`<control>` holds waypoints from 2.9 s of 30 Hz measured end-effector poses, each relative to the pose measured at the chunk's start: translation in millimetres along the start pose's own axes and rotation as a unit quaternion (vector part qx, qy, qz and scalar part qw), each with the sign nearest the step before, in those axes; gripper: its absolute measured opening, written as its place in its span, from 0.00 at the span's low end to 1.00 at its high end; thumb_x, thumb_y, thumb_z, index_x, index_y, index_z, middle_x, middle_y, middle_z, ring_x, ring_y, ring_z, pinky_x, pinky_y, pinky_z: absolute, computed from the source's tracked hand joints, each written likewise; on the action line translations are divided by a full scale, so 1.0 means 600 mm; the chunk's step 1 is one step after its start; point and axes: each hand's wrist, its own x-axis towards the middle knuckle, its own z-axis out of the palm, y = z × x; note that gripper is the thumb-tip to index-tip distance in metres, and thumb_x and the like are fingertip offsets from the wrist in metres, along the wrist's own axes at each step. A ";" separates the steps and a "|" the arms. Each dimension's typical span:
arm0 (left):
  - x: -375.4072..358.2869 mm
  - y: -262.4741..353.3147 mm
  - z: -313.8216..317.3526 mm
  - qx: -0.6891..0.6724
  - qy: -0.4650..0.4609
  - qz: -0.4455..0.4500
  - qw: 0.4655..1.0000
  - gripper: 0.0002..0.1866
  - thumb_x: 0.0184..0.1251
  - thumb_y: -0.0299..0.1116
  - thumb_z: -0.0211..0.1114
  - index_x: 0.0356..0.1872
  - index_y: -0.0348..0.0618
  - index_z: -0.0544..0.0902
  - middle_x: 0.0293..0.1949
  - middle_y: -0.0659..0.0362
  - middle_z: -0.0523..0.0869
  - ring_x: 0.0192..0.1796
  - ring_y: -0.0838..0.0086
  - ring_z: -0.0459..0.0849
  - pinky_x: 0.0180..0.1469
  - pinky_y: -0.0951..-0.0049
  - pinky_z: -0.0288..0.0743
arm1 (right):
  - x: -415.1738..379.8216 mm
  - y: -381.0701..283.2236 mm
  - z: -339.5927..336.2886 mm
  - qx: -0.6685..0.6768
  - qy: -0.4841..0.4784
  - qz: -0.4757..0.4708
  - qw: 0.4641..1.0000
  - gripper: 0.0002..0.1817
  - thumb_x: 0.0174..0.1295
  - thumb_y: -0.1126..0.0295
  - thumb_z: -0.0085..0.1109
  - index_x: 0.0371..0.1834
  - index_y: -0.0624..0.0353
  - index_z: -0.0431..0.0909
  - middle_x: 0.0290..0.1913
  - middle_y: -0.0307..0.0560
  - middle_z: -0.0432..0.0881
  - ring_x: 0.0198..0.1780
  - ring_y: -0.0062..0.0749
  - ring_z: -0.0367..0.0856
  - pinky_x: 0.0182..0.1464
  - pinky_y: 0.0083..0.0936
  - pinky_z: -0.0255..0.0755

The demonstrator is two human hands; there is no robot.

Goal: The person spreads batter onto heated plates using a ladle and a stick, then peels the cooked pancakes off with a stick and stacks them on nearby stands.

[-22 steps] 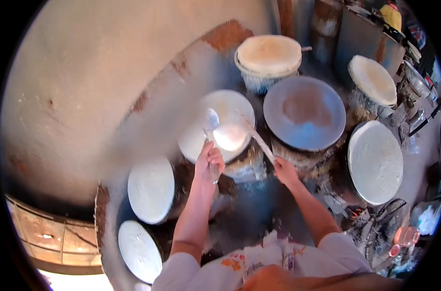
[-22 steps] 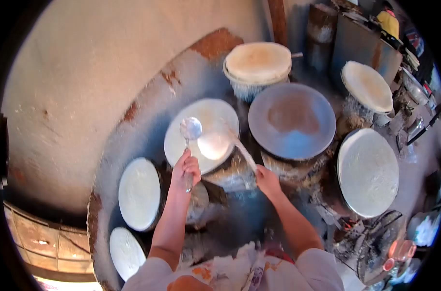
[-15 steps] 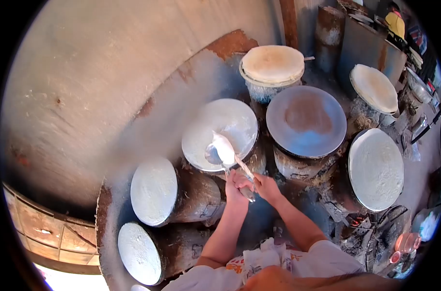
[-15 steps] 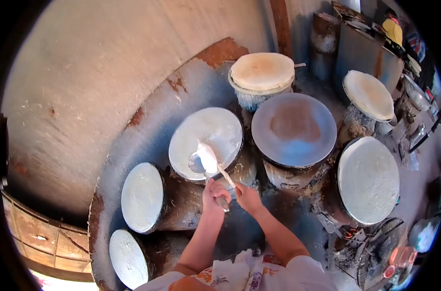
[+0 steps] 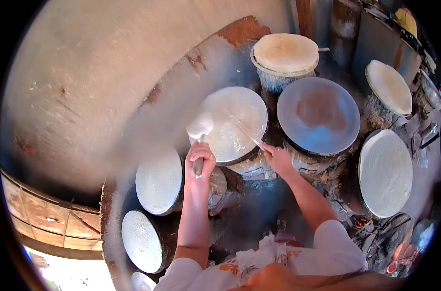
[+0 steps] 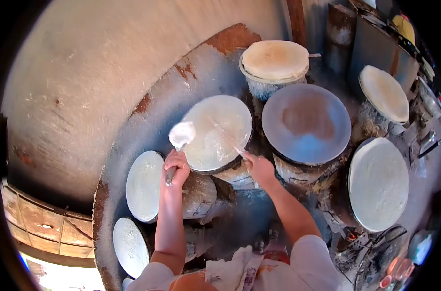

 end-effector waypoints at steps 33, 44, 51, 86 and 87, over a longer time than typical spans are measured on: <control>0.519 -0.352 -0.302 0.733 0.071 -0.242 0.631 0.28 0.71 0.32 0.53 0.69 0.68 0.57 0.17 0.68 0.63 0.13 0.85 0.61 0.13 0.83 0.59 | -0.111 0.180 -0.297 -0.056 0.398 0.357 0.843 0.16 0.51 0.82 0.49 0.44 0.64 0.75 0.44 0.59 0.73 0.48 0.56 0.72 0.49 0.41 0.70; 0.547 -0.253 -0.269 0.882 0.017 -0.121 0.456 0.31 0.71 0.30 0.52 0.73 0.60 0.54 0.15 0.65 0.64 0.11 0.81 0.62 0.12 0.77 0.58 | -0.120 0.217 -0.325 -0.148 0.360 0.295 0.873 0.17 0.49 0.79 0.51 0.44 0.59 0.79 0.44 0.46 0.77 0.48 0.47 0.74 0.48 0.36 0.73; 0.497 -0.180 -0.229 0.908 0.012 -0.072 0.413 0.30 0.71 0.29 0.52 0.72 0.52 0.55 0.13 0.64 0.65 0.08 0.77 0.65 0.11 0.75 0.59 | -0.083 0.186 -0.313 -0.040 0.351 0.281 0.892 0.17 0.46 0.80 0.54 0.41 0.59 0.81 0.42 0.47 0.80 0.46 0.47 0.77 0.48 0.37 0.73; 0.271 -0.347 -0.248 0.721 0.090 0.174 0.665 0.27 0.75 0.34 0.48 0.71 0.70 0.55 0.17 0.67 0.63 0.12 0.85 0.58 0.11 0.82 0.56 | 0.009 0.352 -0.421 -0.068 0.159 0.085 0.981 0.10 0.43 0.78 0.55 0.30 0.57 0.82 0.37 0.46 0.81 0.40 0.49 0.77 0.43 0.37 0.74; 0.265 -0.348 -0.250 0.717 0.101 0.173 0.667 0.27 0.75 0.33 0.48 0.71 0.70 0.55 0.17 0.67 0.63 0.12 0.85 0.58 0.11 0.82 0.56 | 0.005 0.343 -0.406 -0.056 0.138 0.085 0.985 0.12 0.42 0.78 0.55 0.31 0.57 0.82 0.39 0.46 0.81 0.41 0.49 0.78 0.44 0.37 0.74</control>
